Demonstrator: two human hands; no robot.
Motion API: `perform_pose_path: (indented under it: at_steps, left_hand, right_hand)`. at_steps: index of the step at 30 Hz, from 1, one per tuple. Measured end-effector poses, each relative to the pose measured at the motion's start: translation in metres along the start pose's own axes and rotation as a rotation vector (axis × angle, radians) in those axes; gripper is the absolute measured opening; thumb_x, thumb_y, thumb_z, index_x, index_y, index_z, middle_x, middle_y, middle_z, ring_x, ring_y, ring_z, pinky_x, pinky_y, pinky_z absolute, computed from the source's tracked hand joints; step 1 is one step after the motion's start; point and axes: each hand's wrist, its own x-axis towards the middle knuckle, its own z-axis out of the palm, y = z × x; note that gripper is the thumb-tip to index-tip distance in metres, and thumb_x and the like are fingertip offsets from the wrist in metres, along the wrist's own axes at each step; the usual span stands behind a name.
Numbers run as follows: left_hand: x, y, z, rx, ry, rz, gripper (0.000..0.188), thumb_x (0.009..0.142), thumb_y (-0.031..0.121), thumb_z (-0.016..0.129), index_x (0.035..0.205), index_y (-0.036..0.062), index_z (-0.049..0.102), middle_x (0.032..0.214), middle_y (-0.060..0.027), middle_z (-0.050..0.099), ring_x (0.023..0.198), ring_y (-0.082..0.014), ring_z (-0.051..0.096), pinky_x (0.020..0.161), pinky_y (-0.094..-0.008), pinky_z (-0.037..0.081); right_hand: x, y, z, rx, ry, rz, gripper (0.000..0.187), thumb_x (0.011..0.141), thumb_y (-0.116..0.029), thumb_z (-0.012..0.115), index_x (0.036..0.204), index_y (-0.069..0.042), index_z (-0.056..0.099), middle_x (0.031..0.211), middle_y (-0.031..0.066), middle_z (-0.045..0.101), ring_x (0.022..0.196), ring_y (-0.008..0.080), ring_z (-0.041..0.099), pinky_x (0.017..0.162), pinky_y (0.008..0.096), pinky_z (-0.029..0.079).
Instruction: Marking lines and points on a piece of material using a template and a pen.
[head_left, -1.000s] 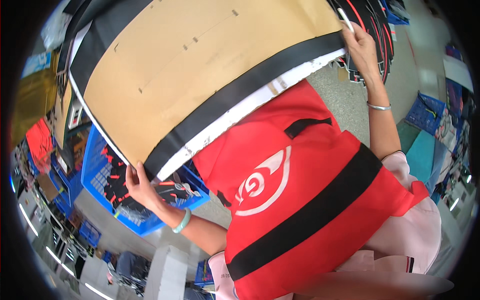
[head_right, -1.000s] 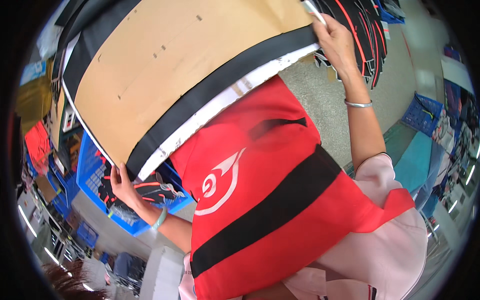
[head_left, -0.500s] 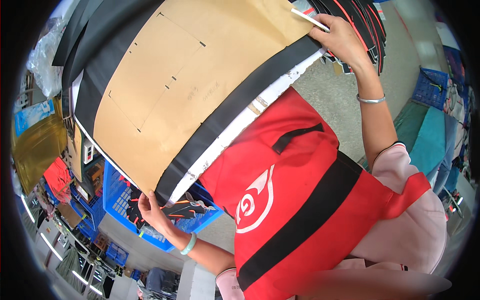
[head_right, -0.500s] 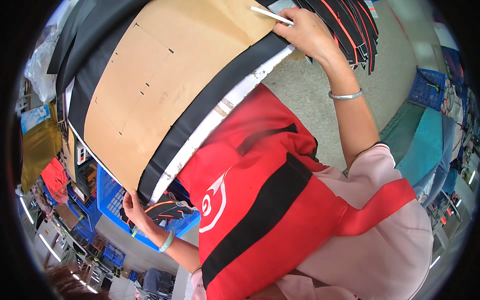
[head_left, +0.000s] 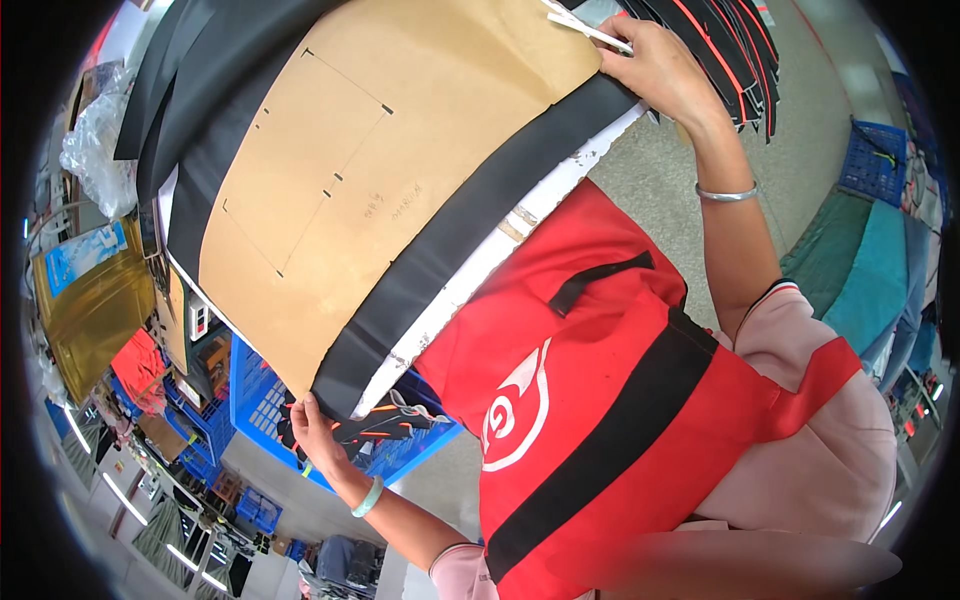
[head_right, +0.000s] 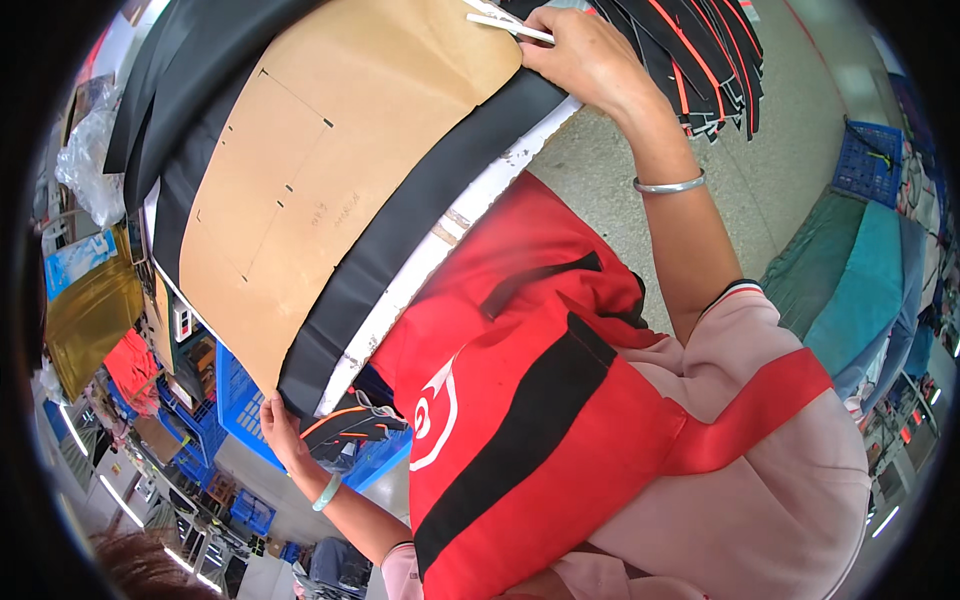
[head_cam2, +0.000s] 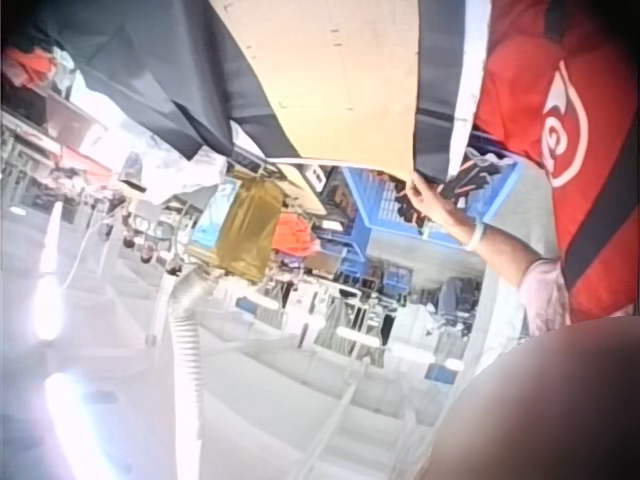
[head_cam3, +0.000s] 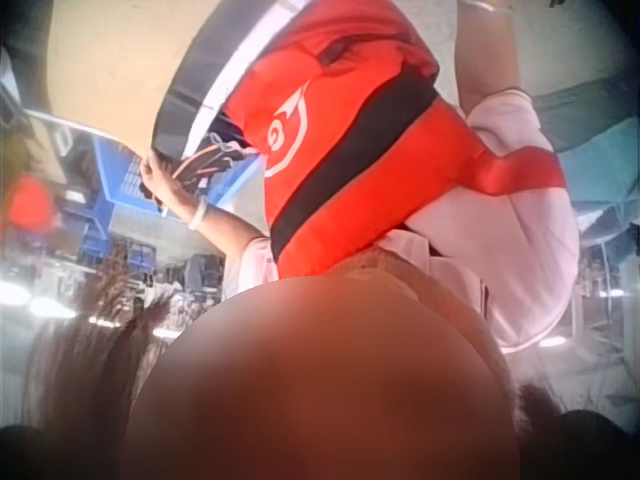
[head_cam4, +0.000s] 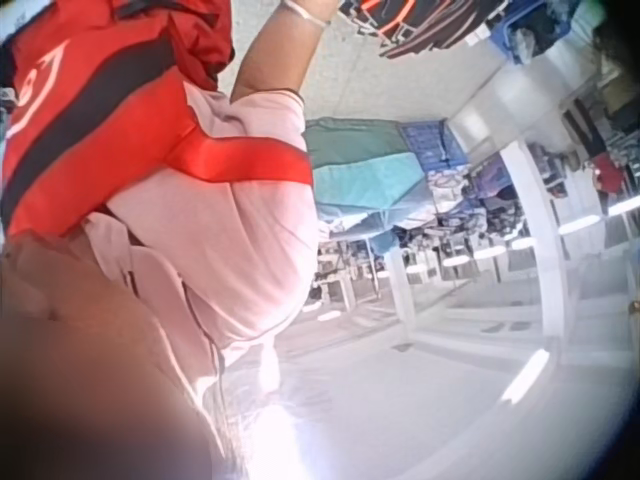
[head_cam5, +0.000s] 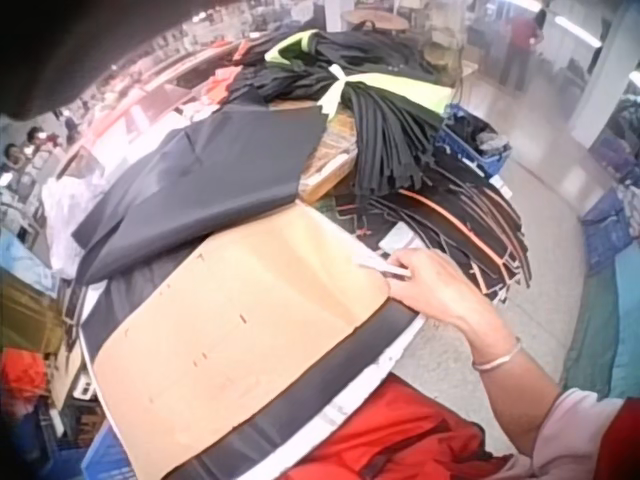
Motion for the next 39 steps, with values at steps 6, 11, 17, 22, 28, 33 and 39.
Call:
perform_pose_path:
  at_steps: [6,11,17,22,28,33,39]
  left_hand:
    - [-0.009,-0.002,0.017,-0.423,0.058,-0.045,0.043,0.103,0.029,0.061,0.138,0.0049,0.053,0.124,-0.0071,0.067,0.106,-0.0177,0.067,0.088,-0.0317,0.055]
    - [-0.019,0.003,0.032,-0.461,0.041,-0.007,0.049,0.104,0.029,0.059,0.145,0.0047,0.049,0.132,-0.0103,0.064,0.118,-0.0204,0.064,0.095,-0.0354,0.055]
    - [-0.008,-0.007,0.028,-0.187,0.083,0.071,0.043,0.105,0.029,0.057,0.136,-0.0005,0.053,0.124,-0.0109,0.065,0.109,-0.0167,0.063,0.094,-0.0301,0.050]
    - [-0.015,-0.004,0.058,0.389,0.301,0.319,0.041,0.106,0.027,0.055,0.131,-0.0059,0.052,0.120,-0.0142,0.064,0.105,-0.0205,0.061,0.095,-0.0322,0.047]
    - [-0.019,-0.002,0.064,0.188,0.336,0.320,0.041,0.106,0.027,0.054,0.131,-0.0058,0.055,0.125,-0.0146,0.063,0.110,-0.0203,0.060,0.099,-0.0323,0.046]
    - [-0.024,0.006,0.069,0.325,0.301,0.377,0.050,0.107,0.022,0.051,0.149,-0.0038,0.043,0.147,-0.0175,0.052,0.129,-0.0203,0.053,0.109,-0.0320,0.039]
    - [-0.028,0.002,0.065,0.274,0.340,0.326,0.048,0.105,0.018,0.053,0.148,-0.0015,0.046,0.146,-0.0182,0.054,0.127,-0.0248,0.056,0.108,-0.0329,0.041]
  right_hand:
    - [0.004,-0.005,0.001,0.205,0.077,-0.095,0.028,0.085,-0.021,0.069,0.102,0.001,0.066,0.089,0.0165,0.070,0.080,0.0253,0.068,0.071,0.0357,0.053]
    - [0.002,-0.016,-0.004,0.220,0.033,-0.008,0.029,0.085,-0.023,0.070,0.100,0.002,0.067,0.090,0.0167,0.070,0.082,0.0219,0.067,0.072,0.0356,0.052]
    - [0.012,-0.009,-0.004,0.132,-0.008,-0.079,0.034,0.087,-0.030,0.071,0.100,0.002,0.072,0.086,0.0120,0.070,0.078,0.0174,0.065,0.069,0.0316,0.051]
    - [0.019,-0.002,-0.006,0.239,-0.122,-0.020,0.033,0.089,-0.030,0.071,0.099,0.002,0.073,0.080,0.0083,0.071,0.075,0.0137,0.063,0.068,0.0300,0.050]
    - [0.022,-0.005,-0.009,0.335,-0.166,-0.025,0.032,0.092,-0.029,0.069,0.100,0.001,0.074,0.080,0.0032,0.070,0.074,0.0097,0.061,0.065,0.0283,0.049]
    - [0.009,-0.029,-0.023,0.285,-0.220,0.120,0.033,0.094,-0.032,0.067,0.095,0.001,0.072,0.076,0.0025,0.067,0.072,0.0086,0.058,0.063,0.0294,0.046]
    - [0.009,-0.003,0.007,0.173,-0.007,-0.118,0.030,0.094,-0.030,0.065,0.092,0.000,0.067,0.077,0.0045,0.063,0.071,0.0138,0.058,0.063,0.0318,0.047]
